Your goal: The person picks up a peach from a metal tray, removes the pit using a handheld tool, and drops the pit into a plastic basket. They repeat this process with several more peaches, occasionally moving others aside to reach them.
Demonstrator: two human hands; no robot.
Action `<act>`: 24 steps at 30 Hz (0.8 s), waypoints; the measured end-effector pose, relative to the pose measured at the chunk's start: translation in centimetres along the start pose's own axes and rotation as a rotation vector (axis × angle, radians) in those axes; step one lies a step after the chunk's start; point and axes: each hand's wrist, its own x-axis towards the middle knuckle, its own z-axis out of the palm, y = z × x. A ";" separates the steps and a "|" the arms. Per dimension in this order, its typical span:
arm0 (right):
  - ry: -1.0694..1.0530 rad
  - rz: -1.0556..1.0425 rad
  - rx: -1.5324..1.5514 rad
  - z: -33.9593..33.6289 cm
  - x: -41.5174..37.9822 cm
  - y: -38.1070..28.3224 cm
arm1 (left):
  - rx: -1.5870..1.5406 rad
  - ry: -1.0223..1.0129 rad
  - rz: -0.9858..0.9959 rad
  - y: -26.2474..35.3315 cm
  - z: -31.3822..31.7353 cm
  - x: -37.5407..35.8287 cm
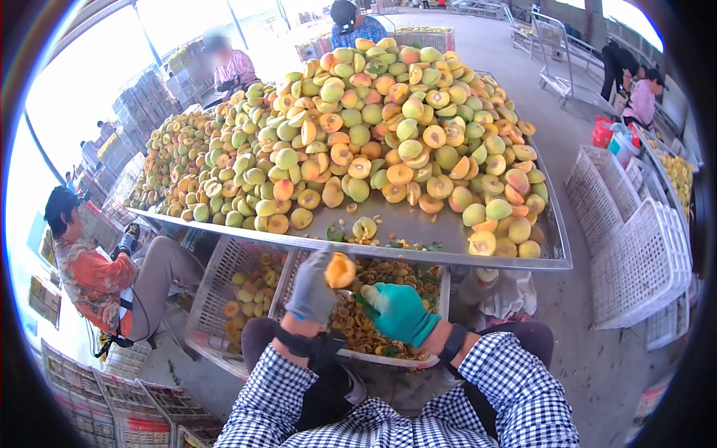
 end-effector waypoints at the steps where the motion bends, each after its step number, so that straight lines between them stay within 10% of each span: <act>1: -0.092 0.093 -0.023 -0.3 -0.1 0.4 | 0.115 0.004 0.113 0.3 -2.5 0.7; 3: -0.262 0.289 -0.075 -1.5 -0.8 1.8 | 0.661 0.342 0.479 3.7 -4.4 0.7; 5: -0.247 0.389 -0.109 -2.2 -1.5 2.9 | 1.891 0.780 0.590 6.3 -4.6 -0.5; 10: -0.293 0.329 -0.130 -4.0 -1.6 3.3 | 1.484 0.095 0.528 2.4 -0.1 5.3; 15: -0.259 0.341 -0.092 -6.4 -1.3 3.3 | 2.035 -0.229 0.459 -1.9 5.1 12.3; 19: 0.048 0.360 0.026 -6.8 -1.1 4.1 | 0.868 -0.362 0.204 -2.1 1.6 16.7; 20: 0.150 0.369 0.042 -6.7 -0.9 4.1 | 0.400 -0.315 -0.136 0.0 4.4 13.3; 24: 0.268 0.222 -0.166 -6.5 0.6 3.1 | 0.056 -0.295 -0.224 1.1 8.6 4.2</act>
